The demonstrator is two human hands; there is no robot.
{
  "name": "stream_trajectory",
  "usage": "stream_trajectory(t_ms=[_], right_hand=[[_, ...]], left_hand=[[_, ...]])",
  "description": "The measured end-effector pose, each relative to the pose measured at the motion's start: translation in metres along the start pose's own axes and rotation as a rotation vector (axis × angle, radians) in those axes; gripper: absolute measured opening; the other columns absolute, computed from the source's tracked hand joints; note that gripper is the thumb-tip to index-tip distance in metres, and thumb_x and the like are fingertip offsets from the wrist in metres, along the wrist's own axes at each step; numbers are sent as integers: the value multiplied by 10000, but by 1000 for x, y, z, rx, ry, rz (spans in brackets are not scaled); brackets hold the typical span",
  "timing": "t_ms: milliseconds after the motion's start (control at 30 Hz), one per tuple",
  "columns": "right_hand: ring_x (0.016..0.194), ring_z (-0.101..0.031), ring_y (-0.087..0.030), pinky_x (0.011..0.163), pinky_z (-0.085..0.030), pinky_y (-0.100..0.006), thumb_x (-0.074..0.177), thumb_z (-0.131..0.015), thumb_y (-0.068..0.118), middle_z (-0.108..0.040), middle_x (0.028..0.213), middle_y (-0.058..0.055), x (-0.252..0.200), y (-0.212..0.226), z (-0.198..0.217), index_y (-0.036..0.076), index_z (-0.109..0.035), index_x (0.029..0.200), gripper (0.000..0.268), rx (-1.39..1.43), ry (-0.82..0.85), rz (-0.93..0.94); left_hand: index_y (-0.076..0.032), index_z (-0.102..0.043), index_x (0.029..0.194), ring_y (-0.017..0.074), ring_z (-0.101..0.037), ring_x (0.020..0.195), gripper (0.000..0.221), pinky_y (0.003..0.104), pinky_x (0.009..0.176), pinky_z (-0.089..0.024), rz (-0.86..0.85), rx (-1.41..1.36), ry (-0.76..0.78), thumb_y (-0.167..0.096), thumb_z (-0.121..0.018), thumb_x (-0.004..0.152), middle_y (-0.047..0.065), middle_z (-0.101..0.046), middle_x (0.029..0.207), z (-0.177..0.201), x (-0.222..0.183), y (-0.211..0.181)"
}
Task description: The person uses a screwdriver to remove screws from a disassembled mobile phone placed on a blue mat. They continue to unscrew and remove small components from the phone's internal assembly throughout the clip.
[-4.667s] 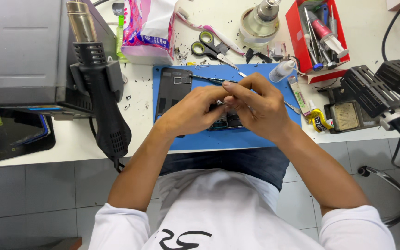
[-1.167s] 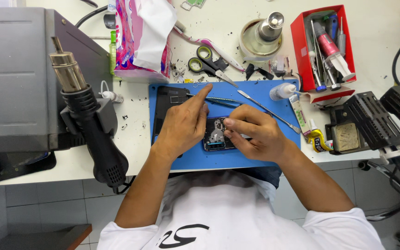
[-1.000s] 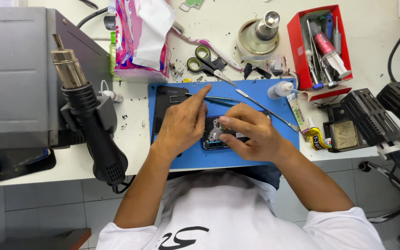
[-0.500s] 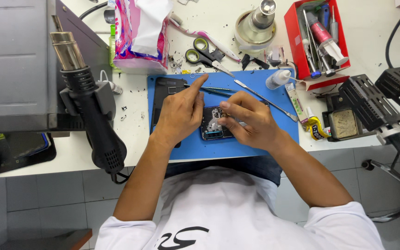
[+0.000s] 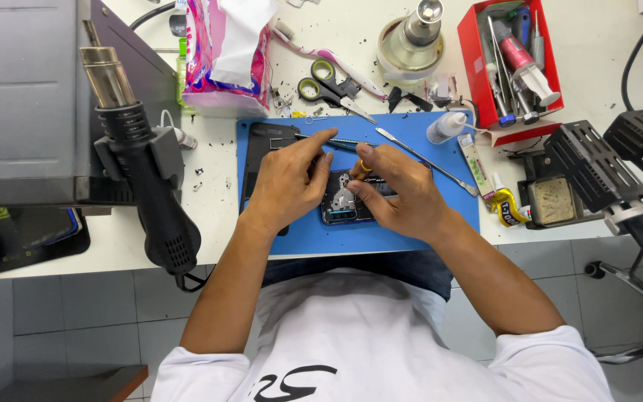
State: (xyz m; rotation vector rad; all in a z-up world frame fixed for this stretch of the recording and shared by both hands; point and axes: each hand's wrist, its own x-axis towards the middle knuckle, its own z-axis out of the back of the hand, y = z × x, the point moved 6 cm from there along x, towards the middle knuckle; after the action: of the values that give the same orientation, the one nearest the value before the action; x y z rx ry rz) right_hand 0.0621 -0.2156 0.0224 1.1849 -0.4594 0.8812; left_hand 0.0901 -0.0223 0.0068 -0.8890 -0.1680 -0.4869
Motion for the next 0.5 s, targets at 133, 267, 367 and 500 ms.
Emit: stream_trajectory(t_ms=[133, 267, 367, 500], right_hand=[[914, -786, -392, 786, -668, -509, 985, -817, -105, -798, 1055, -239, -2, 1, 1, -66, -554, 1640, 707, 35, 7, 11], [915, -822, -375, 783, -697, -497, 991, -811, -121, -803, 1065, -244, -12, -12, 7, -101, -535, 1626, 693, 44, -46, -59], [951, -825, -382, 823, -701, -497, 1006, -798, -139, -792, 1091, -260, -11, -15, 16, -91, -453, 1674, 753, 86, -92, -87], [1046, -821, -360, 906, -704, -471, 1088, -749, -98, -773, 1150, -262, -11, -16, 21, -44, -350, 1728, 756, 169, -156, -138]], left_hand=[[-101, -750, 1432, 206, -706, 592, 317, 338, 550, -583, -8, 3, -9, -122, -642, 1134, 46, -784, 795, 1, -1, -1], [-95, -796, 1313, 204, -701, 618, 251, 325, 561, -579, -63, 5, -7, -82, -684, 1089, 42, -769, 838, 6, 0, -13], [-99, -832, 1205, 198, -686, 655, 194, 328, 610, -576, -113, -51, 1, -73, -734, 1039, 37, -742, 880, 10, 0, -21], [-67, -837, 1073, 284, -706, 739, 135, 398, 716, -598, -190, -199, 59, -106, -859, 946, 92, -717, 899, 12, 0, -36]])
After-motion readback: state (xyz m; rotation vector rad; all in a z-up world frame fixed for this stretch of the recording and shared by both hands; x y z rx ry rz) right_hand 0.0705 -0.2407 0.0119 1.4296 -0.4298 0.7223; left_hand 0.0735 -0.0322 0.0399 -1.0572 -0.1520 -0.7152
